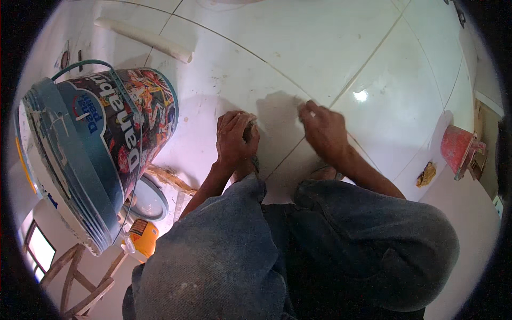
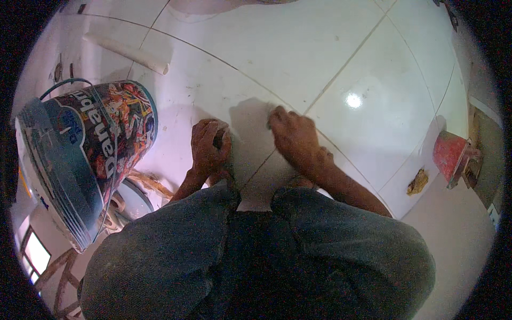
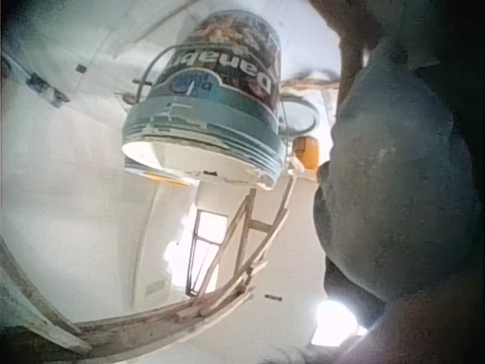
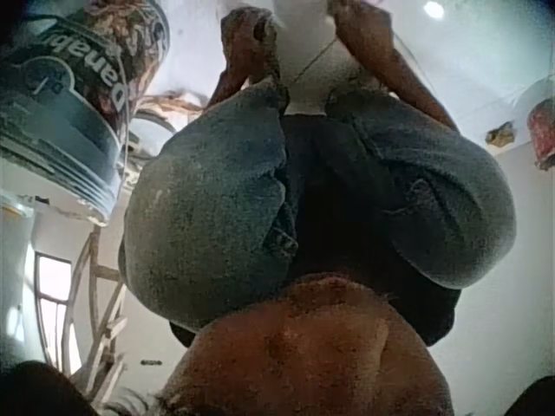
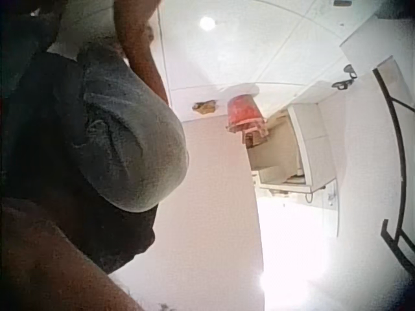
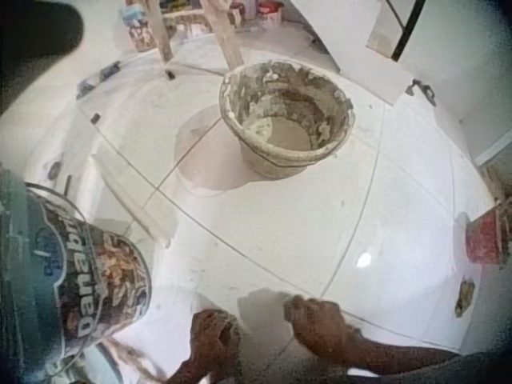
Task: Apply grout to the gaps between floor tiles using a small spreader.
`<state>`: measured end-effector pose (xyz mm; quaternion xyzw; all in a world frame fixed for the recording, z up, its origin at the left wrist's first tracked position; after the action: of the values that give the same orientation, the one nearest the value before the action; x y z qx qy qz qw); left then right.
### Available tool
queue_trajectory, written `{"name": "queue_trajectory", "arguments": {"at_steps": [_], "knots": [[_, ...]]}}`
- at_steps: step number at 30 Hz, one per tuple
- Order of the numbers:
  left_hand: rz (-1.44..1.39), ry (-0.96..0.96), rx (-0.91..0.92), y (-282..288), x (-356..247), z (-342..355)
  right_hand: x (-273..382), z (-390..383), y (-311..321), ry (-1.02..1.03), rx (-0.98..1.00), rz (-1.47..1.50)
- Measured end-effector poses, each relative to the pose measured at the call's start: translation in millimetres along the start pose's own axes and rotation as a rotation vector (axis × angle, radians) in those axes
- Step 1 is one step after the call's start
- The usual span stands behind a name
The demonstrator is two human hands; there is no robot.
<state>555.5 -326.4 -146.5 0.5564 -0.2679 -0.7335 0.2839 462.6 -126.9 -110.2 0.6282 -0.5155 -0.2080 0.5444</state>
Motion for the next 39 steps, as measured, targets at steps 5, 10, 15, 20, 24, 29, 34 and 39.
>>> {"name": "queue_trajectory", "arguments": {"at_steps": [5,10,15,20,24,29,34,39], "knots": [[0.015,0.037,0.001,4.4,-1.5,-1.1,-25.9,7.2,22.7,-0.285,-0.059,-0.074],[-0.001,0.017,-0.01,2.3,-3.7,4.8,-17.7,-43.2,-38.4,-0.023,0.004,-0.258],[-0.007,-0.009,-0.019,4.2,-2.9,3.0,-53.4,3.9,16.1,-0.334,-0.093,0.032],[-0.016,0.018,0.027,-1.8,1.1,-3.2,-13.9,-31.7,-7.9,0.002,-0.025,-0.089],[-0.007,0.039,0.01,1.7,-1.3,-2.3,-48.7,-12.3,21.0,-0.333,-0.145,-0.011],[0.029,-0.029,-0.016,1.3,-5.7,4.4,-13.2,-62.8,-44.1,-0.044,0.023,-0.202],[0.028,0.002,-0.033,5.9,-4.0,0.1,-54.7,-12.6,28.4,-0.283,-0.191,-0.083],[0.007,-0.013,-0.043,6.4,-7.9,6.2,-31.2,-51.1,-21.4,-0.07,-0.015,-0.101]]}}
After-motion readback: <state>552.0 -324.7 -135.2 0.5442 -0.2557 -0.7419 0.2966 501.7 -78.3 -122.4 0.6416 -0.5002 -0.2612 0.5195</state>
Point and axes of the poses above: each hand's wrist, its own z-axis towards the middle knuckle, its own y-axis out of the back of the hand, x = y × z, the point moved 7 cm from there along z, towards the middle knuckle, and after that the axes turned 15 degrees about -y, right-handed, at the moved point
